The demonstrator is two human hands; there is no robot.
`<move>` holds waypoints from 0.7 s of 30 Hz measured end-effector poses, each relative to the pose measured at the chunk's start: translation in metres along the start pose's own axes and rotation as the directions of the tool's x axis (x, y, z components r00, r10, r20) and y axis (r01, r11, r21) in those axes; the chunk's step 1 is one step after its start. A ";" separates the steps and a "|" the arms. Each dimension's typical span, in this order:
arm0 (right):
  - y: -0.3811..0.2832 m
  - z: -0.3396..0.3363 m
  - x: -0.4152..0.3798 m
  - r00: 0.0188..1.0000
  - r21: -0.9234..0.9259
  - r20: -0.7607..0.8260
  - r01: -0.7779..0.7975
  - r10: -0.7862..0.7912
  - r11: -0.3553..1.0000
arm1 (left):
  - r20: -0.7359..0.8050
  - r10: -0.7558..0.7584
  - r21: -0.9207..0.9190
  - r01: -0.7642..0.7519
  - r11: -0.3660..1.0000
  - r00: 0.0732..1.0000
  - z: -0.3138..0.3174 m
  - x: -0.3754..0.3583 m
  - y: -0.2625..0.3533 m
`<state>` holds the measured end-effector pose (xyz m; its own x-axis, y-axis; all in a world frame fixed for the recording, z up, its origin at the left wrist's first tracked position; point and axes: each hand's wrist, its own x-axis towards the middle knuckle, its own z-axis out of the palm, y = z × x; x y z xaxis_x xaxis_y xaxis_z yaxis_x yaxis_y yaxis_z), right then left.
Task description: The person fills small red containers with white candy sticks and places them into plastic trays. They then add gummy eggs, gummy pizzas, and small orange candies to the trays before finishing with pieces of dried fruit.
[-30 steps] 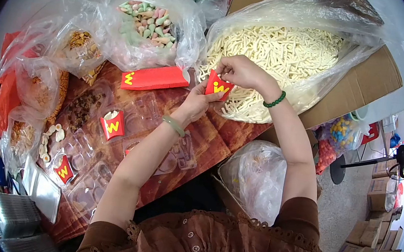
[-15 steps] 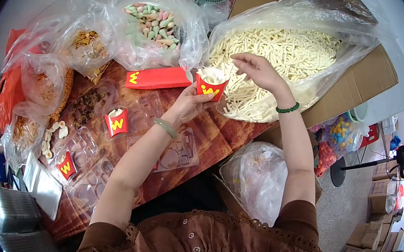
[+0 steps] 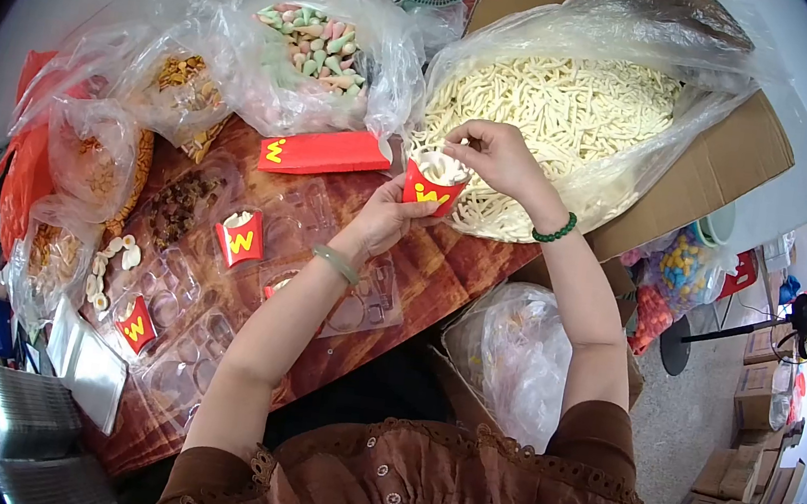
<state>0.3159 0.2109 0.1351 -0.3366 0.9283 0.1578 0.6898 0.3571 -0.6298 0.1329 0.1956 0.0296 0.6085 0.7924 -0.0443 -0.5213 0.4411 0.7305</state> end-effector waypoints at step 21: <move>-0.001 0.016 -0.017 0.914 -0.299 -0.022 0.382 -0.406 0.875 | -0.017 0.080 0.003 -0.080 0.997 0.997 -0.005 -0.003 -0.006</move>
<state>0.3101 0.1932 0.1210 -0.5735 0.7054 0.4167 0.6665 0.6974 -0.2634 0.1308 0.1925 0.0220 0.5545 0.8322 0.0023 -0.5662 0.3753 0.7339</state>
